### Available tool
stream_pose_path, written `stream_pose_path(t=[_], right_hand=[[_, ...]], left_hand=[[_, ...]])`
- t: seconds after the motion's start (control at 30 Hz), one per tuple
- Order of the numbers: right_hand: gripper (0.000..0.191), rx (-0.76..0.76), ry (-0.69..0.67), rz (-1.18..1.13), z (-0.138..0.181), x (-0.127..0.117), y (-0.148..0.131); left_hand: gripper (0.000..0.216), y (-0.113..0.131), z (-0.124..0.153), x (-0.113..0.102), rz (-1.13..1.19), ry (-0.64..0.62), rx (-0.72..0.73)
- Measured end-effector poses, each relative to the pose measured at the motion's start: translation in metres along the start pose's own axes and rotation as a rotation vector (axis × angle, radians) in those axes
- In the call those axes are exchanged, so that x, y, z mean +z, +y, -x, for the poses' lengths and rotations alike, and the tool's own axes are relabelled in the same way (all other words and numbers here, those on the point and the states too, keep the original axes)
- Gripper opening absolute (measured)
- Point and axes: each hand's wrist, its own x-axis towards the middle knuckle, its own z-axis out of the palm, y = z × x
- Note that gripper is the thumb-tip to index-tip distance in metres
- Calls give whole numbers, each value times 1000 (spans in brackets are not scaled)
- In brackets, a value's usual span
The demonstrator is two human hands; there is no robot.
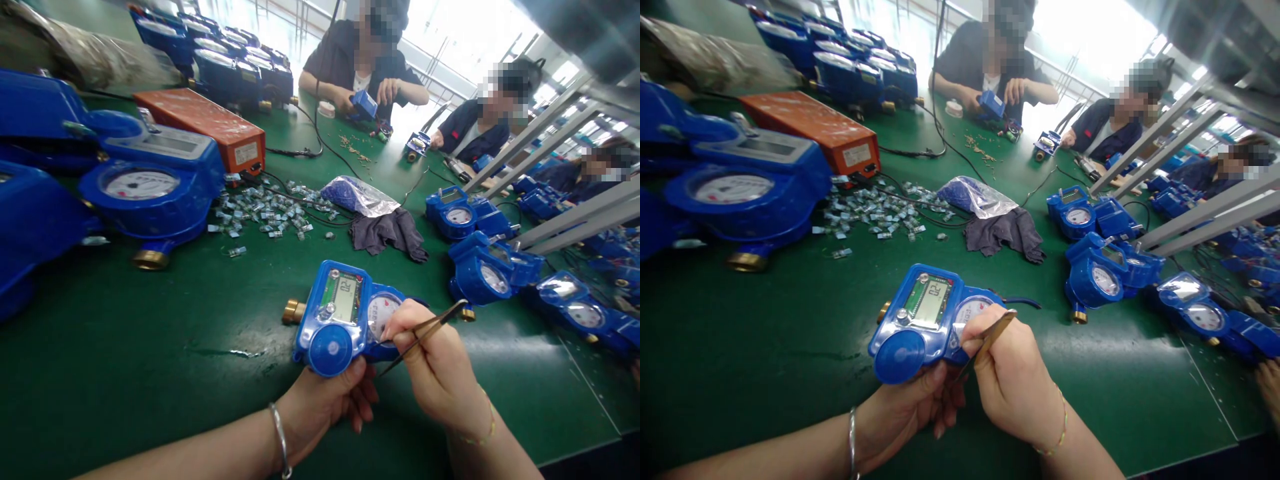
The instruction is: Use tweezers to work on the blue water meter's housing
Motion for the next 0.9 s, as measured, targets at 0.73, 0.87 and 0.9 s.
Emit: stream_pose_path(t=[0.73,0.87,0.9], right_hand=[[14,68,9,31,-11,4,-6],[14,99,20,16,-8,5,-6],[14,99,25,13,-7,5,-6]], left_hand=[[37,5,-2,6,7,-97,-114],[28,3,-1,9,195,-154,-145],[27,4,0,10,243,-155,-160]])
